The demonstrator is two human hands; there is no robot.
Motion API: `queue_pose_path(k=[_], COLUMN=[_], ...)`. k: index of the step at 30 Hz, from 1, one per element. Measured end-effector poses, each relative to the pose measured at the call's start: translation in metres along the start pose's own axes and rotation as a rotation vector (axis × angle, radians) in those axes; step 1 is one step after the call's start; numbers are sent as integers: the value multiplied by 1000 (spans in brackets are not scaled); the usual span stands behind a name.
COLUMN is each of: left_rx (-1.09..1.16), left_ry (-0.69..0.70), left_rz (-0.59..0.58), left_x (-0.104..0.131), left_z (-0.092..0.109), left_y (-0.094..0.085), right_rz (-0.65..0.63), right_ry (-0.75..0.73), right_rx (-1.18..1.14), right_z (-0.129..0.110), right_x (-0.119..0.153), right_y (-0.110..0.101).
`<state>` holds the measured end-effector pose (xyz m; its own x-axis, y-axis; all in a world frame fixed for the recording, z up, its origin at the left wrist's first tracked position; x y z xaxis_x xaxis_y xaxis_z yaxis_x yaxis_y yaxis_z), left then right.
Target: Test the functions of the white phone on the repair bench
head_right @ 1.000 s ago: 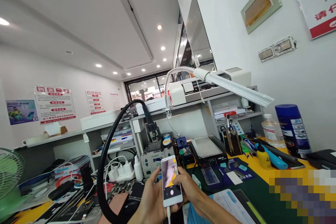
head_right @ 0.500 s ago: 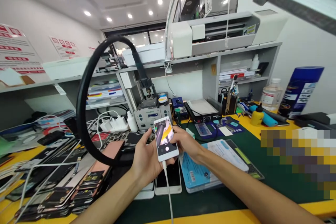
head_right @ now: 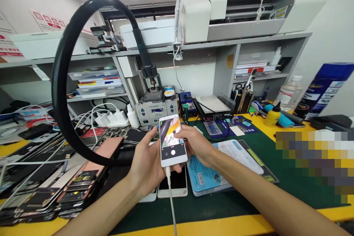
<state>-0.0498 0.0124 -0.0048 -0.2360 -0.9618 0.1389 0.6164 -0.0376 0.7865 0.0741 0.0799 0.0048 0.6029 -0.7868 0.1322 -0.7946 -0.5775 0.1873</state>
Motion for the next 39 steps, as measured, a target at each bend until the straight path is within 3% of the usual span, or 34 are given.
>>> queue_pose_path(k=[10,22,31,39], left_rx=[-29,-81,-130,-193], left_ry=[1,-5,8,-8], left_rz=[14,43,27,165], left_x=[2,0,-2,-4], left_z=[2,-1,-1,-5], left_y=[4,5,0,-5], right_rz=[5,69,-5,-6], right_ry=[22,69,85,103], right_rx=[-95,-11,-109,-117], right_z=[-3,3,3,4], right_x=[3,0,-1,-2], right_y=[4,2,1,1])
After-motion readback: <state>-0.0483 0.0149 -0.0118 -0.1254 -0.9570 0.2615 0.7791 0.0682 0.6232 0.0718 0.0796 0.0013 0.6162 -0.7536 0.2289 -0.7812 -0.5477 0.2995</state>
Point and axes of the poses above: each hand's wrist, its own x-axis away from the middle knuckle, its own y-axis out of the palm, z = x × y, the point moved 2 cm from there along -x, towards the middle knuckle
